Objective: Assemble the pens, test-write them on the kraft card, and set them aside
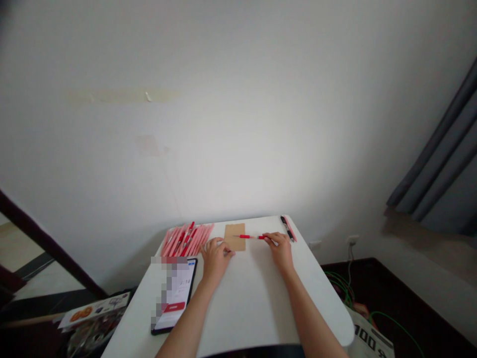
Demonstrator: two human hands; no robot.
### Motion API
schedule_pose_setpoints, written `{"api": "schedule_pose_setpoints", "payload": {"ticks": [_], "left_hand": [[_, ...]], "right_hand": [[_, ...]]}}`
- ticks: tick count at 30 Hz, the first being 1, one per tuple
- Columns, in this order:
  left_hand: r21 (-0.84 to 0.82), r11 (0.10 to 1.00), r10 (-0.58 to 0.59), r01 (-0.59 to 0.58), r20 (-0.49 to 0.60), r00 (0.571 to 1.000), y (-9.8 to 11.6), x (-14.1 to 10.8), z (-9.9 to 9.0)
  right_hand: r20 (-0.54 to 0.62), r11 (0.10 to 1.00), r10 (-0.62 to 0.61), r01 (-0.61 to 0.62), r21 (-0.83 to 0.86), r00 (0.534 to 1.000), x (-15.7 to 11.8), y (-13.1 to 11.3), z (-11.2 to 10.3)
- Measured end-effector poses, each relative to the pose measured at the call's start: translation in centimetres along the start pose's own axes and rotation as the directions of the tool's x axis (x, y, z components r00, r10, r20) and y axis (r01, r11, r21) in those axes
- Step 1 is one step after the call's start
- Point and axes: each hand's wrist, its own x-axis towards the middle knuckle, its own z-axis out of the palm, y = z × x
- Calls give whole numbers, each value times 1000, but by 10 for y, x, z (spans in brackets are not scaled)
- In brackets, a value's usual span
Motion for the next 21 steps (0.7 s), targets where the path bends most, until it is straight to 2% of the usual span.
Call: {"api": "schedule_pose_setpoints", "payload": {"ticks": [21], "left_hand": [[-48, 999, 17, -15, 37, 999, 0, 2, 9]], "right_hand": [[-6, 1000, -7, 7, 11, 1000, 1, 2, 0]]}}
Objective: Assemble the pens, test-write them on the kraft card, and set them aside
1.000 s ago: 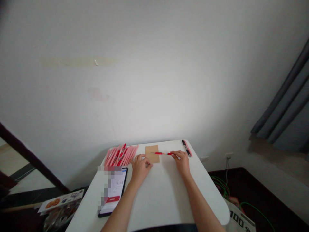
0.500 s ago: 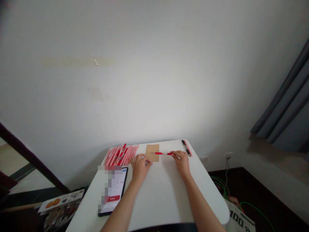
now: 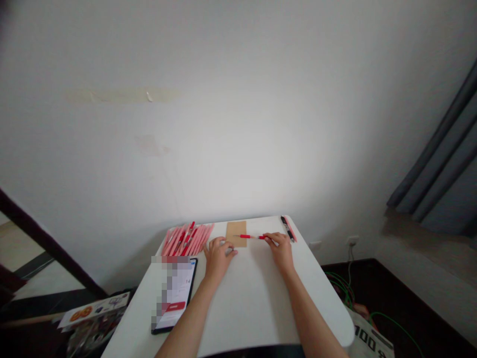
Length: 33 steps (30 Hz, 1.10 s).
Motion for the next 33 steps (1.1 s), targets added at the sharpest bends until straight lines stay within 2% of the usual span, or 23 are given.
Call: {"api": "schedule_pose_setpoints", "payload": {"ticks": [9, 21, 25, 33], "left_hand": [[-33, 999, -4, 4, -14, 1000, 2, -1, -3], [-183, 983, -16, -2, -94, 995, 5, 1, -9], [-205, 979, -14, -4, -86, 996, 7, 0, -11], [-218, 976, -23, 6, -72, 997, 8, 0, -14]], "right_hand": [[-11, 1000, 9, -9, -9, 1000, -1, 1, -1], [58, 1000, -26, 26, -8, 998, 4, 2, -8], [98, 999, -34, 34, 1, 995, 3, 0, -8], [107, 999, -41, 42, -2, 993, 3, 1, -7]]}}
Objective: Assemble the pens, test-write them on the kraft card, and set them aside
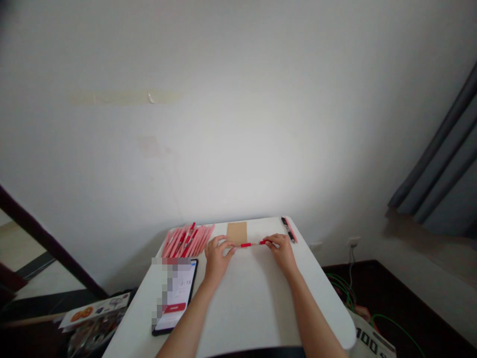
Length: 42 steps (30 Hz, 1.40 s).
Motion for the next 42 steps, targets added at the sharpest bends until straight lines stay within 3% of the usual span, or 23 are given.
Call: {"api": "schedule_pose_setpoints", "payload": {"ticks": [14, 28, 42], "left_hand": [[75, 997, -9, 19, -124, 992, 1, -2, -2], [222, 969, 113, -109, -3, 994, 13, -16, 13], [254, 964, 75, -74, 8, 997, 6, -17, 17]], "right_hand": [[-59, 1000, 19, -19, 10, 998, 2, 4, -2], [-92, 997, 77, -74, 37, 993, 1, -2, -3], [-84, 997, 65, -62, 45, 994, 2, 1, -3]]}}
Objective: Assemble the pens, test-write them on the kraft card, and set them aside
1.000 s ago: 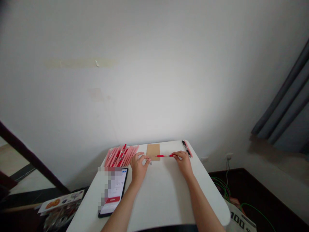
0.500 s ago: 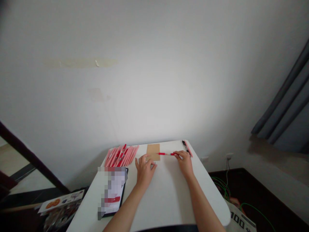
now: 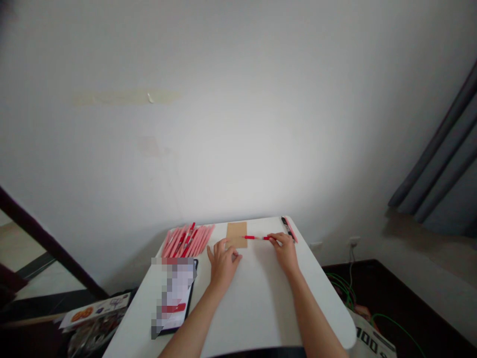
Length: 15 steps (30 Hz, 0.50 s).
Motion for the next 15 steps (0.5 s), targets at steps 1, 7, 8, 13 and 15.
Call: {"api": "schedule_pose_setpoints", "payload": {"ticks": [1, 7, 8, 13, 15], "left_hand": [[3, 1000, 1, -1, -2, 1000, 0, 0, 1], [7, 1000, 6, -6, -7, 1000, 0, 0, 1], [6, 1000, 5, -5, -5, 1000, 0, 0, 0], [16, 1000, -8, 8, 3, 1000, 1, 2, -1], [22, 1000, -3, 3, 3, 1000, 1, 2, -1]], "right_hand": [[-3, 1000, -1, 1, -1, 1000, 0, 0, 0], [-8, 1000, -5, 5, -5, 1000, 0, -1, 0], [-9, 1000, -1, 1, -4, 1000, 0, -2, 0], [-13, 1000, 4, -4, -11, 1000, -1, -5, 0], [-14, 1000, 5, -5, -16, 1000, -1, -4, 0]]}}
